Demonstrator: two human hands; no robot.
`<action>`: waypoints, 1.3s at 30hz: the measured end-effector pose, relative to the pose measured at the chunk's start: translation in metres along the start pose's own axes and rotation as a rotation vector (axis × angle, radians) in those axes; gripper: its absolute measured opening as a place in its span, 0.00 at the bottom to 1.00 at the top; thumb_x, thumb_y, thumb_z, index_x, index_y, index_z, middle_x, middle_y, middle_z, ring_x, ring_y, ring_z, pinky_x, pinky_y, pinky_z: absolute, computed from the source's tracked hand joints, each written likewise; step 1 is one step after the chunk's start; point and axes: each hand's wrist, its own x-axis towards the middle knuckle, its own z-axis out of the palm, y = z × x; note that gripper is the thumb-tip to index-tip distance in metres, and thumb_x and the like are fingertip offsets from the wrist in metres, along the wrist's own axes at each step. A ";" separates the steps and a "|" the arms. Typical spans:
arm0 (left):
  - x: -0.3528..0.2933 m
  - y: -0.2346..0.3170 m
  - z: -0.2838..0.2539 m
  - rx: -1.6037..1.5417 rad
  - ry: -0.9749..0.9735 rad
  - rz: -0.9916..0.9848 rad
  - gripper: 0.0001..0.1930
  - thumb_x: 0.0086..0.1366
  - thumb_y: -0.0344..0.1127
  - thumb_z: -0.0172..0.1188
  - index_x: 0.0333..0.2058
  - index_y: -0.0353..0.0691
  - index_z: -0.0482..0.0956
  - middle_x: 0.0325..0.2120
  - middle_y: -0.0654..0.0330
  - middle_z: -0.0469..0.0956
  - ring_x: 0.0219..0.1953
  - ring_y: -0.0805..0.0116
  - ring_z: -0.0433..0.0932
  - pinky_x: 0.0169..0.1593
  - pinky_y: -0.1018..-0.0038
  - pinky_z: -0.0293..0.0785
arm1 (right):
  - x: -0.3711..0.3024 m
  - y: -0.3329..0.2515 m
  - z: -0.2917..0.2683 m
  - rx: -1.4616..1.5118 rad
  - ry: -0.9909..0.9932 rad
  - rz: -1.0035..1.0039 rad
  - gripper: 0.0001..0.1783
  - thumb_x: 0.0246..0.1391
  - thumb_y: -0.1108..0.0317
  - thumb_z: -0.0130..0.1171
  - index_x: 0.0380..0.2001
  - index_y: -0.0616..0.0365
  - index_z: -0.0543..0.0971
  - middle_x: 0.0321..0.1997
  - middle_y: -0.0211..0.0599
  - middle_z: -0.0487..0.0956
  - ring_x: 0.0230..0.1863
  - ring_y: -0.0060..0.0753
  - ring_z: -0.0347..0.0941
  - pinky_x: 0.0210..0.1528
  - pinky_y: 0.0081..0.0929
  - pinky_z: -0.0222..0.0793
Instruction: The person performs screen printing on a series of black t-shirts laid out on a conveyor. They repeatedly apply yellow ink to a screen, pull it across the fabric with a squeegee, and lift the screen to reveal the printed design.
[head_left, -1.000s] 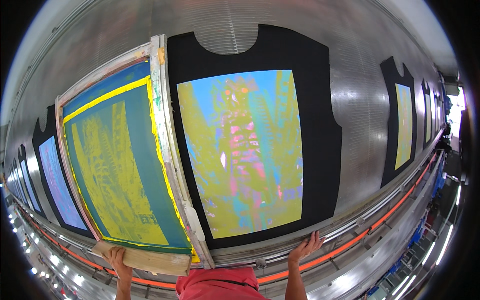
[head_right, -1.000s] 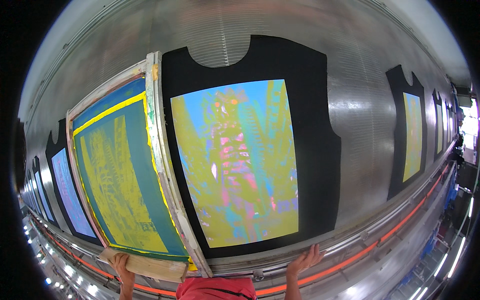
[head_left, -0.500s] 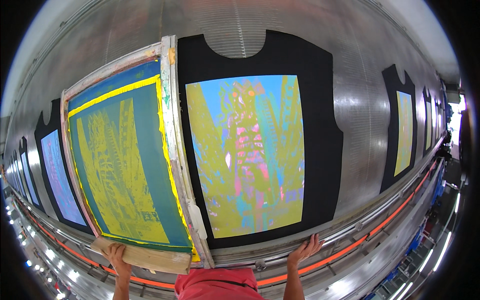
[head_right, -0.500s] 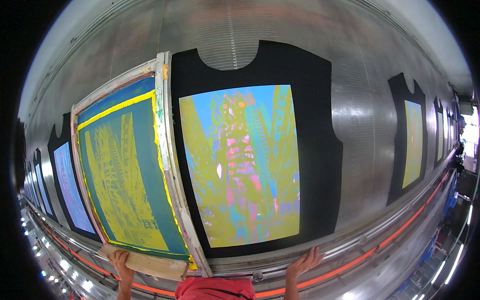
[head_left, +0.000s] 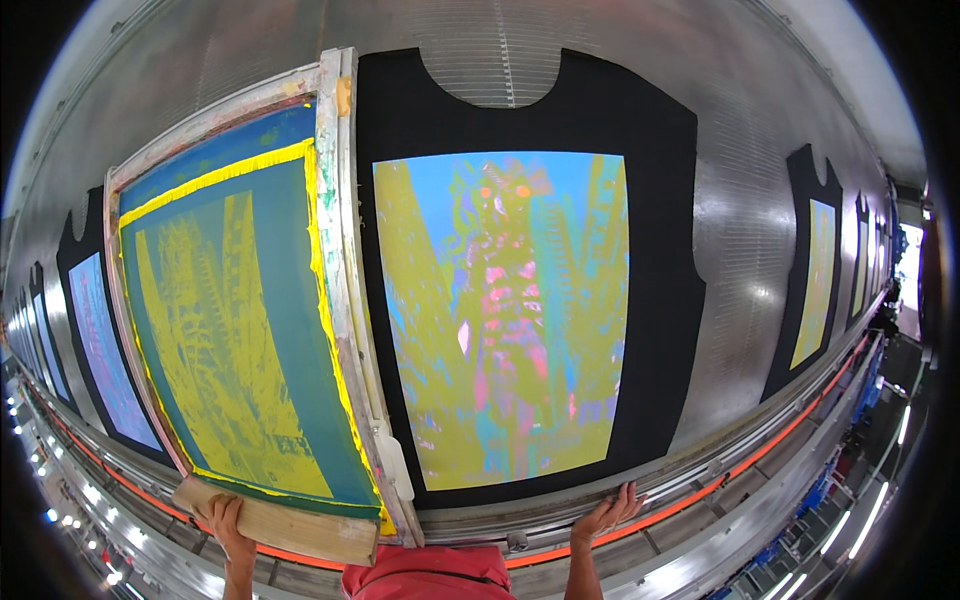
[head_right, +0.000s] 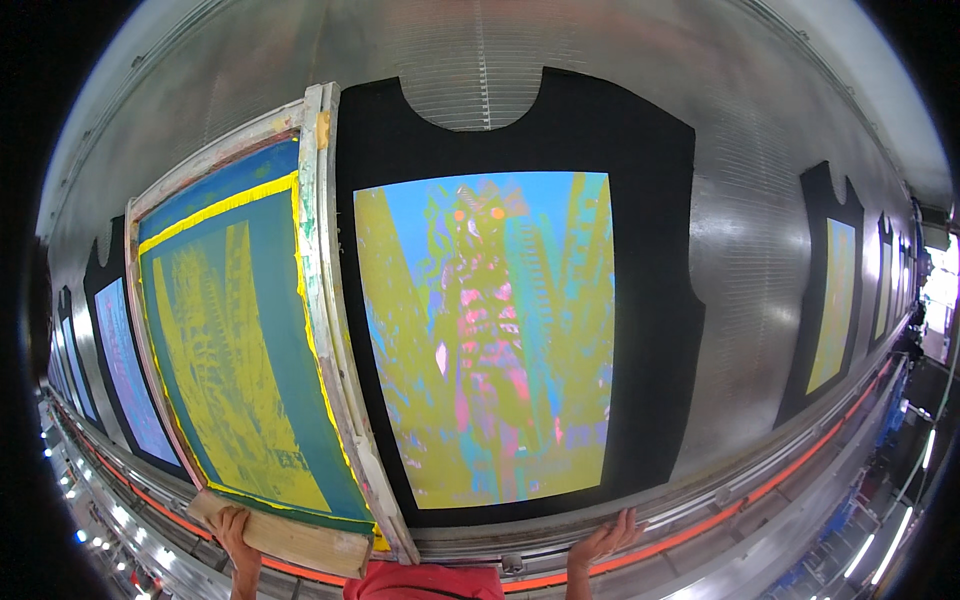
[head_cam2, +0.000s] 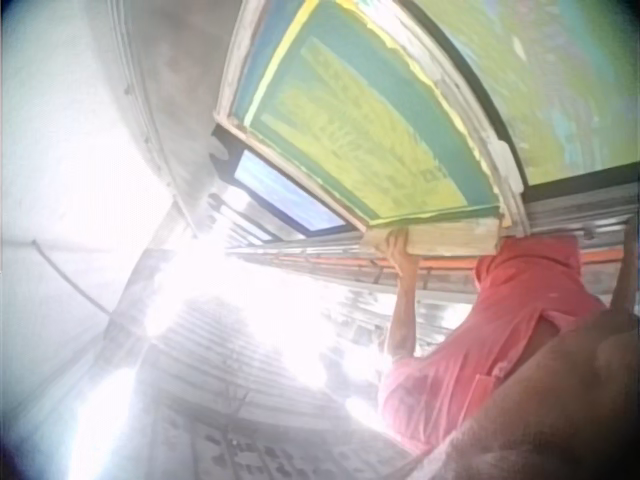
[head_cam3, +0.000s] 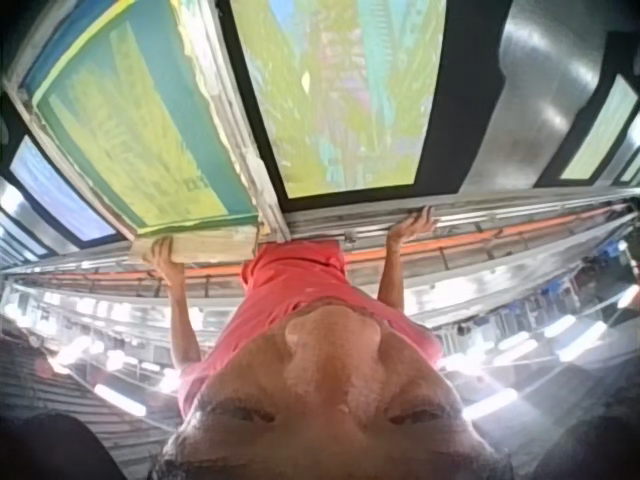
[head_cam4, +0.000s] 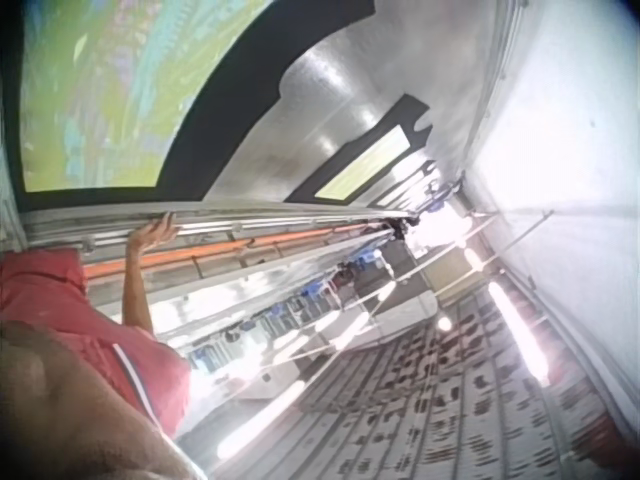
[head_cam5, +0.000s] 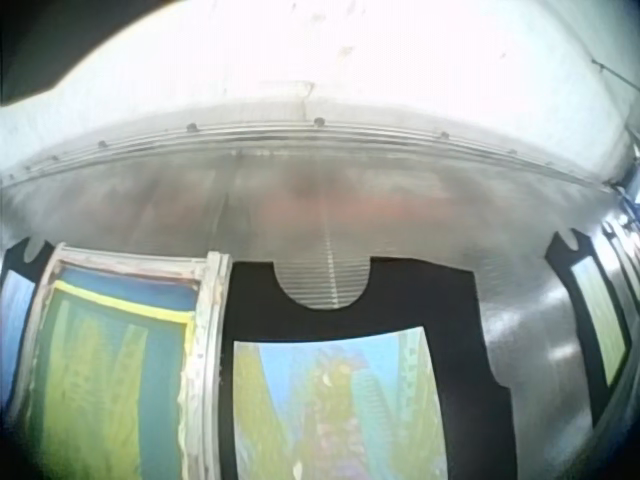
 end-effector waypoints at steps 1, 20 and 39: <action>-0.001 -0.003 0.002 0.021 0.001 0.005 0.13 0.54 0.39 0.59 0.36 0.40 0.79 0.38 0.59 0.76 0.50 0.51 0.72 0.66 0.34 0.36 | 0.000 0.002 0.001 0.006 0.004 0.001 0.24 0.58 0.73 0.41 0.56 0.66 0.73 0.65 0.42 0.68 0.75 0.56 0.43 0.72 0.56 0.37; -0.003 -0.003 0.000 -0.036 0.100 0.028 0.13 0.45 0.26 0.61 0.33 0.43 0.81 0.34 0.62 0.77 0.49 0.54 0.73 0.65 0.33 0.40 | -0.004 0.002 -0.001 0.001 0.094 -0.067 0.22 0.60 0.66 0.43 0.54 0.63 0.74 0.64 0.45 0.69 0.74 0.58 0.46 0.72 0.56 0.39; -0.063 -0.048 0.033 -0.157 0.150 0.391 0.33 0.42 0.19 0.57 0.53 0.39 0.75 0.52 0.55 0.76 0.57 0.52 0.71 0.62 0.57 0.62 | -0.003 0.030 0.008 -0.059 0.158 -0.172 0.23 0.62 0.58 0.53 0.55 0.62 0.75 0.60 0.47 0.73 0.64 0.60 0.62 0.67 0.49 0.54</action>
